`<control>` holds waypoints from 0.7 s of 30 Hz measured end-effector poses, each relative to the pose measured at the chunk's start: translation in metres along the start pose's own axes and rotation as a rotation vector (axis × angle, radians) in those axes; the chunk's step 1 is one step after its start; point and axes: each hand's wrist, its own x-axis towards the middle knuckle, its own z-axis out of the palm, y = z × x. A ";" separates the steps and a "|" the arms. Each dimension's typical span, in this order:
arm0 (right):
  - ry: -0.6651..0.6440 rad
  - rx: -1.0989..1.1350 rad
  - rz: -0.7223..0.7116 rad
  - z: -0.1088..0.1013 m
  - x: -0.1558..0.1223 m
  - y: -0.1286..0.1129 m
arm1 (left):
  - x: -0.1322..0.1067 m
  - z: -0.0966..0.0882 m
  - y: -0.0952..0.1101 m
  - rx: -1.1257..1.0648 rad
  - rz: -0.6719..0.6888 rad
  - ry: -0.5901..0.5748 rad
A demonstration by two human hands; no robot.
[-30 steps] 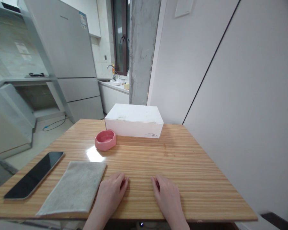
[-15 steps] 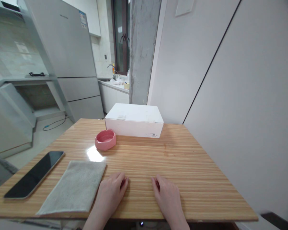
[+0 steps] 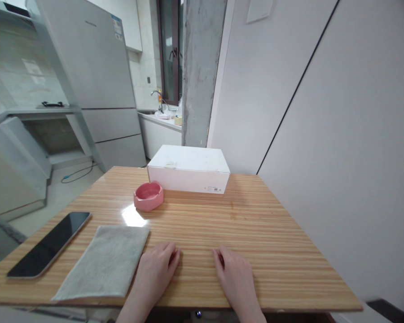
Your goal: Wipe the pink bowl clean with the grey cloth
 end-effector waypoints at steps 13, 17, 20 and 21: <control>-0.053 -0.013 0.029 0.001 0.000 0.000 | 0.035 -0.052 -0.013 -0.375 -0.036 -0.102; -0.026 -0.008 0.026 0.001 0.000 0.001 | 0.085 -0.074 -0.052 -0.325 -0.136 0.437; -0.024 -0.004 0.032 0.002 -0.001 0.002 | 0.114 -0.063 -0.080 -0.209 -0.309 0.473; -0.024 -0.006 0.033 0.002 -0.001 0.002 | 0.119 -0.056 -0.087 -0.204 -0.352 0.438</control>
